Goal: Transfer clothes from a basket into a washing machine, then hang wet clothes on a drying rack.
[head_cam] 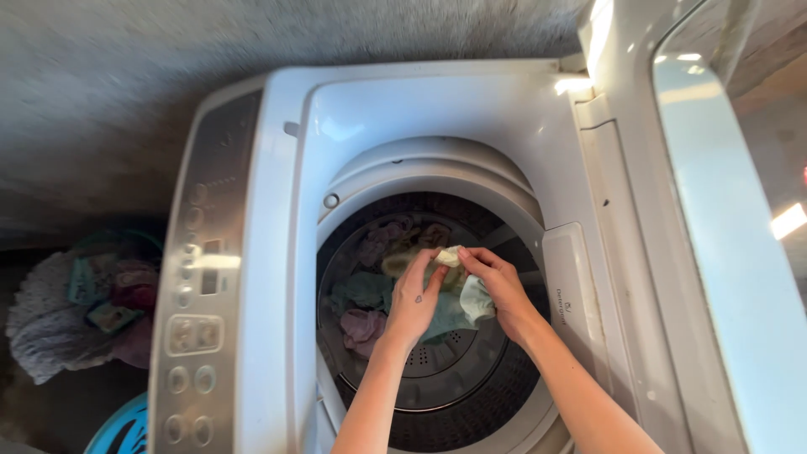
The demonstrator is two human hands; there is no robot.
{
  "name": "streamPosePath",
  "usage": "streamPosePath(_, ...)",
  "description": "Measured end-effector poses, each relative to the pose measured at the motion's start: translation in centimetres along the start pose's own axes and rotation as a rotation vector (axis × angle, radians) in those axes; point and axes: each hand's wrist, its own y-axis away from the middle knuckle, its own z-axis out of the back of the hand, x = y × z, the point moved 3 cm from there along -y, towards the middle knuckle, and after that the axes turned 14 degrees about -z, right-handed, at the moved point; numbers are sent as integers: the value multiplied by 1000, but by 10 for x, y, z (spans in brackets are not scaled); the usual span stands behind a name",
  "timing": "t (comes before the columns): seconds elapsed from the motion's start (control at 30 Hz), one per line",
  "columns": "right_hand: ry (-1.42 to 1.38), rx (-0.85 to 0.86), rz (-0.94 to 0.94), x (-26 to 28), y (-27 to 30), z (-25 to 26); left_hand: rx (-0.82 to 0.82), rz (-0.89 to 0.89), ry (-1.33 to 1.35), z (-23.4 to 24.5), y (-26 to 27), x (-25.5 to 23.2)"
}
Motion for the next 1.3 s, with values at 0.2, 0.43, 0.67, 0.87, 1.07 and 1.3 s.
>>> streamPosePath(0.2,28,39,-56,43,48,-16,-65,-96,18,22,5,-32)
streamPosePath(0.43,45,373,83,62,77,-30,-162,0,58,40,12,-78)
streamPosePath(0.67,-25,198,332,91,108,-21,-227,-35,-3,62,2,-121)
streamPosePath(0.87,-10,101,377,123,141,-7,-272,-150,81,74,-10,-171)
streamPosePath(1.07,-198,199,276,149,167,-5,-241,-166,168,93,-15,-215)
streamPosePath(1.3,41,-12,461,174,247,-15,-193,-296,130,114,-13,-254)
